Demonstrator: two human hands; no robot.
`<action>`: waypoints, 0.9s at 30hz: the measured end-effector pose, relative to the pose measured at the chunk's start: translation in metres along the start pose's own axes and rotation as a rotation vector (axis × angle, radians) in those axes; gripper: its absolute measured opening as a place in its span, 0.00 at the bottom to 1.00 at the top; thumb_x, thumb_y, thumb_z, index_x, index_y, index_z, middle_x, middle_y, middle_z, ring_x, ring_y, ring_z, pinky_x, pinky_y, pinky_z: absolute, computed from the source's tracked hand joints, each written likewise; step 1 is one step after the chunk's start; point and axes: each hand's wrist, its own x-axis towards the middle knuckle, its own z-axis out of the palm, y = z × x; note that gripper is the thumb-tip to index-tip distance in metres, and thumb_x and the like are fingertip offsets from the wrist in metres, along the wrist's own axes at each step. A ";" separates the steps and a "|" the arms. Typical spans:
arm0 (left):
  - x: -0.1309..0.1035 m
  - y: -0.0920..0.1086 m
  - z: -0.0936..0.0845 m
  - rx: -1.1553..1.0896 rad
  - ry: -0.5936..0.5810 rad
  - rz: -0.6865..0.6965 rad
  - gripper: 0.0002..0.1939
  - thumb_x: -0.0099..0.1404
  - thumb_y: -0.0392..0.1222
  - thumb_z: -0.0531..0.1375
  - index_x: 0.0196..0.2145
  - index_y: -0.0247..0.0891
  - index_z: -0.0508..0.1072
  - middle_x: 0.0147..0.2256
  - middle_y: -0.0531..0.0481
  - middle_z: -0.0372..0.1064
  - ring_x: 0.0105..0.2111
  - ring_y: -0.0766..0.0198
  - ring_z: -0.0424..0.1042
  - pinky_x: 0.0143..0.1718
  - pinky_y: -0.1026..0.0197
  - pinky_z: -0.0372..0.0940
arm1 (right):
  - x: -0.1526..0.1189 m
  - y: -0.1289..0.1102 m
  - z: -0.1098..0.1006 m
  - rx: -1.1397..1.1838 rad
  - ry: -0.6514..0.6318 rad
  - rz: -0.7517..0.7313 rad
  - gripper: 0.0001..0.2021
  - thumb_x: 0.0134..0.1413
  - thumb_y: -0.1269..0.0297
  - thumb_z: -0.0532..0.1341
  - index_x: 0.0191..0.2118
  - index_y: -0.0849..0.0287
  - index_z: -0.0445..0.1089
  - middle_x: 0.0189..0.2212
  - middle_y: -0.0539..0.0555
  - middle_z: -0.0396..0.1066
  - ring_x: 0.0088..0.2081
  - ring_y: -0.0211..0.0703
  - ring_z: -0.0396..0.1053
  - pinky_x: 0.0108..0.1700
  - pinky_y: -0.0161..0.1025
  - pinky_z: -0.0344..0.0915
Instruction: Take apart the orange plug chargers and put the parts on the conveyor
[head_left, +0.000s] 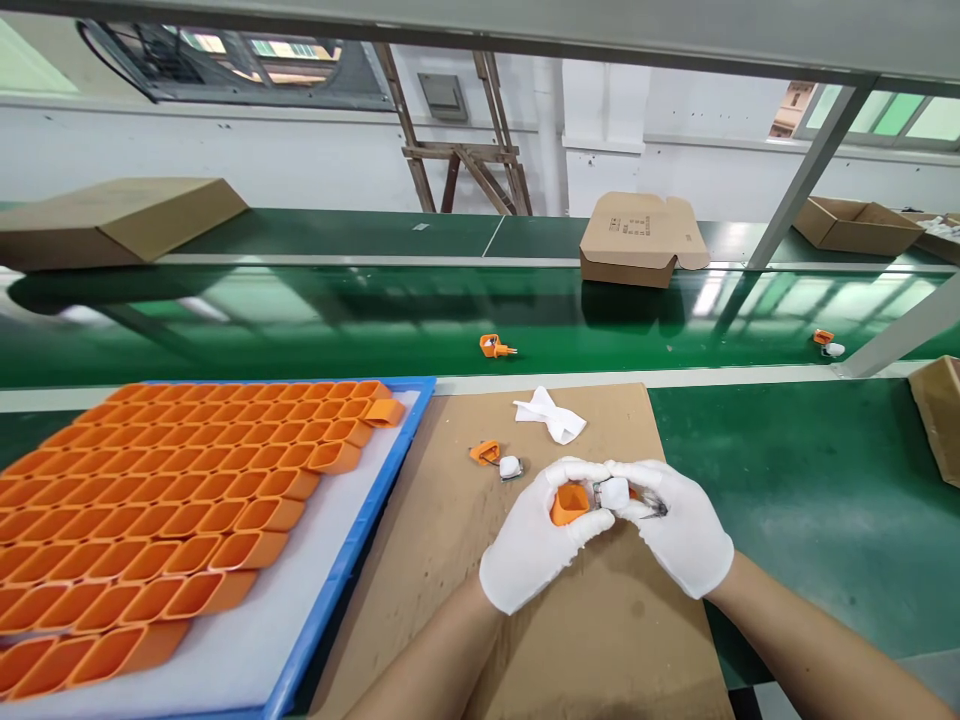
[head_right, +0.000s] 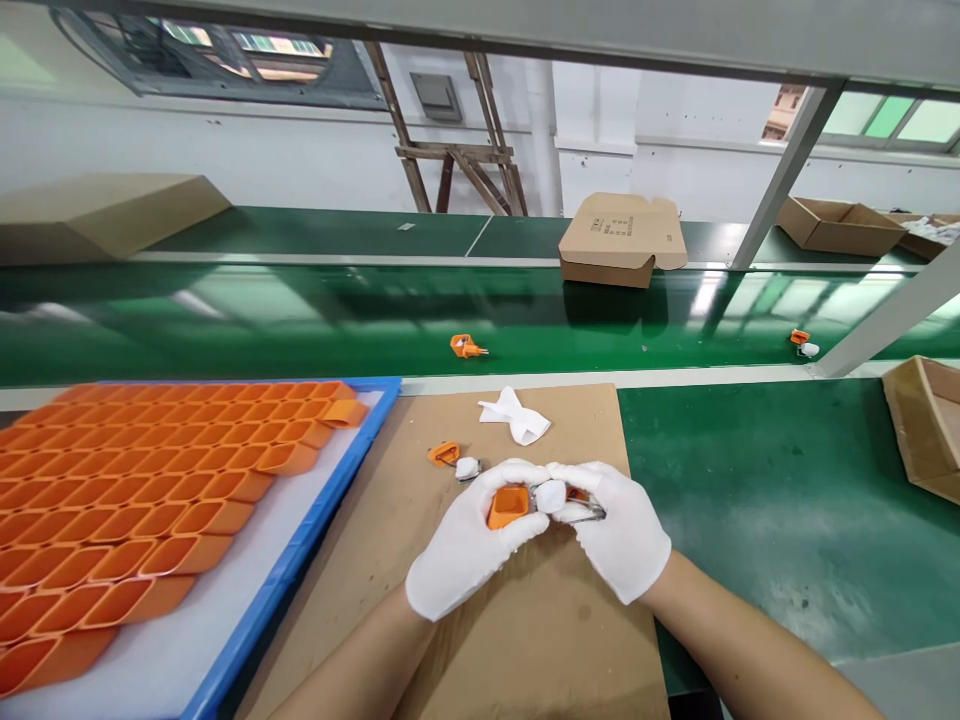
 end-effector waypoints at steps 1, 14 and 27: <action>0.000 -0.001 0.001 -0.016 -0.008 0.009 0.20 0.52 0.36 0.65 0.45 0.43 0.73 0.41 0.49 0.74 0.39 0.57 0.74 0.47 0.50 0.70 | 0.001 -0.002 -0.001 0.025 0.032 -0.010 0.17 0.52 0.71 0.59 0.46 0.49 0.76 0.37 0.52 0.74 0.29 0.38 0.68 0.33 0.37 0.71; 0.001 -0.011 0.006 -0.071 0.130 0.080 0.28 0.60 0.31 0.60 0.57 0.46 0.62 0.46 0.46 0.68 0.47 0.57 0.73 0.47 0.52 0.69 | 0.005 -0.006 -0.013 -0.074 0.065 0.147 0.12 0.50 0.74 0.55 0.34 0.52 0.73 0.37 0.50 0.73 0.36 0.41 0.71 0.38 0.36 0.70; -0.004 -0.026 0.009 -0.188 0.207 0.308 0.21 0.62 0.30 0.60 0.48 0.53 0.72 0.52 0.51 0.63 0.31 0.70 0.75 0.31 0.61 0.75 | 0.004 -0.006 -0.013 -0.094 0.088 0.030 0.10 0.55 0.73 0.54 0.33 0.53 0.70 0.35 0.51 0.71 0.36 0.42 0.70 0.36 0.37 0.66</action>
